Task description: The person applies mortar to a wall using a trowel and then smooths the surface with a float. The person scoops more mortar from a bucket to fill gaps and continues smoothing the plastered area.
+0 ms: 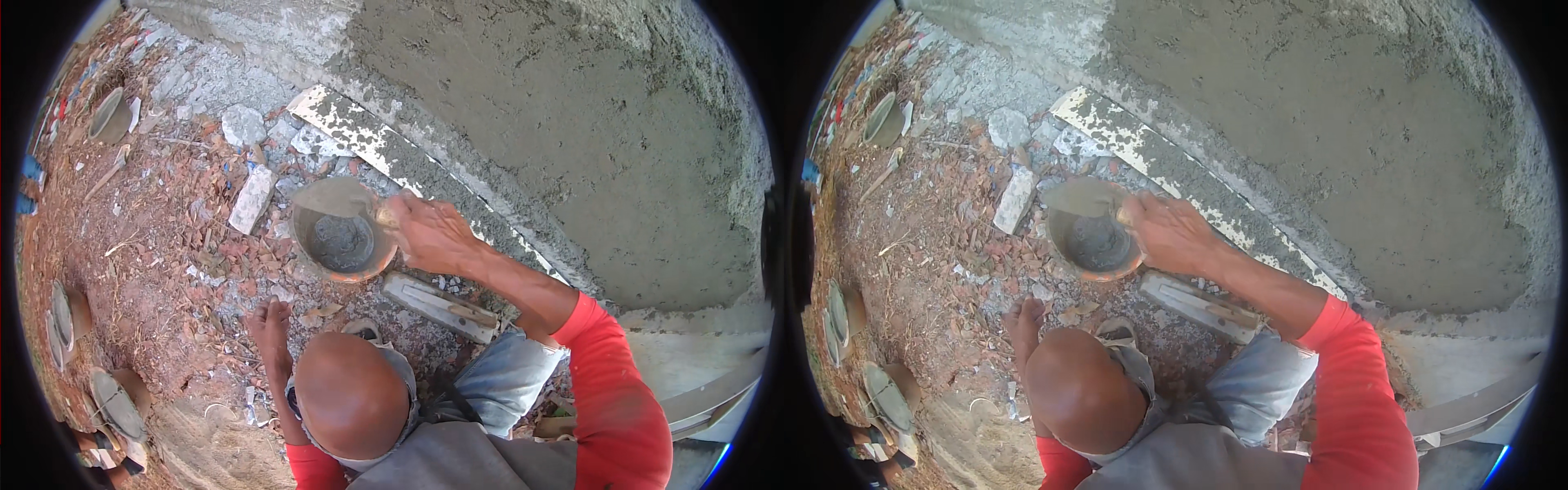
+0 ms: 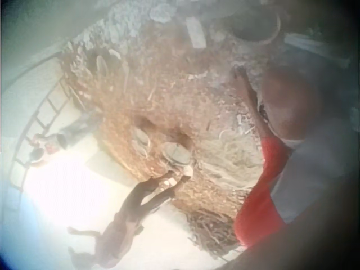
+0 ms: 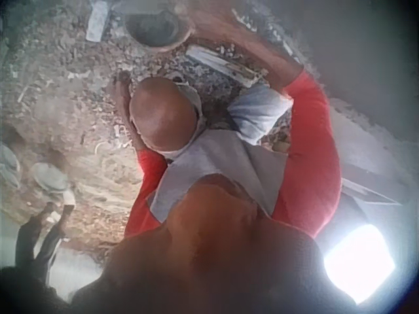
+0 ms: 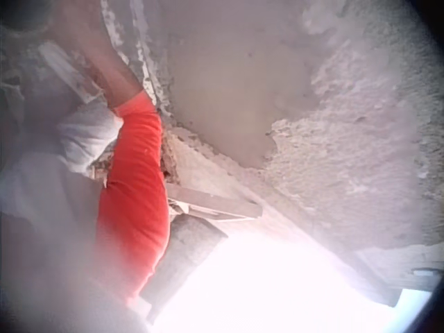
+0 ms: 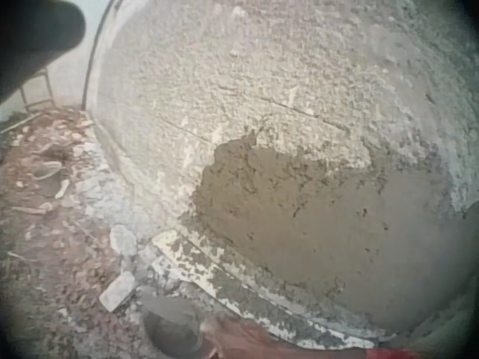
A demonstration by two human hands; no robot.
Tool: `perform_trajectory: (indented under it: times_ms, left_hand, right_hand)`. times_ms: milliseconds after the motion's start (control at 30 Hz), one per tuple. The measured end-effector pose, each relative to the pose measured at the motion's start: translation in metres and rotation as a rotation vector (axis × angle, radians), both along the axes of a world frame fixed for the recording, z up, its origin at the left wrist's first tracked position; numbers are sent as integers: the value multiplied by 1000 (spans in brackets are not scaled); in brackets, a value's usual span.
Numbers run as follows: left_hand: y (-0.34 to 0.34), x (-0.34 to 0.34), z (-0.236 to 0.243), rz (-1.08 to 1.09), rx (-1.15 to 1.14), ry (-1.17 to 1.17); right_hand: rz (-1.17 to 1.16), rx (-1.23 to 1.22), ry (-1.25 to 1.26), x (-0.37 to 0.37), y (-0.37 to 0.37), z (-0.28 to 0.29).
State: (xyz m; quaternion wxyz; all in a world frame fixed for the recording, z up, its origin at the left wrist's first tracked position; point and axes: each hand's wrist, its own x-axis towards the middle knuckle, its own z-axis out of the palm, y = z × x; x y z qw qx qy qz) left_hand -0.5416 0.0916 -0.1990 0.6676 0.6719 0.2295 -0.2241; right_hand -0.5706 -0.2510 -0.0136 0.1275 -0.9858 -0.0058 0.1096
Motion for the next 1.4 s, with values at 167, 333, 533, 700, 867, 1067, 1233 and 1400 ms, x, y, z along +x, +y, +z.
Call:
perform_trajectory:
  times_ms: [167, 333, 533, 700, 867, 1067, 1233, 1400]
  left_hand:
    - [-48, 17, -4, -204, 57, -109]
    - [-86, 32, 16, -224, -17, -118]
    - [-102, 50, -10, -313, -32, -97]
    - [-120, 66, 2, -300, -130, -64]
    - [-142, 70, -26, -347, -94, -159]
    - [-175, 35, 11, -638, 76, -333]
    - [-178, 18, 14, -836, 338, -583]
    - [-166, 25, 2, -824, 237, -503]
  right_hand:
    - [75, -233, 317, -27, -58, -59]
    - [-49, -168, 264, -44, -62, -69]
    - [-5, -236, 325, -1, -48, -60]
    - [-22, -228, 179, 51, -24, -76]
    - [73, -288, 257, 64, 11, -130]
    - [-196, -185, 240, 7, -40, -117]
    - [-338, 121, 220, -37, -28, -126]
    - [-352, 59, 313, -69, -29, -141]
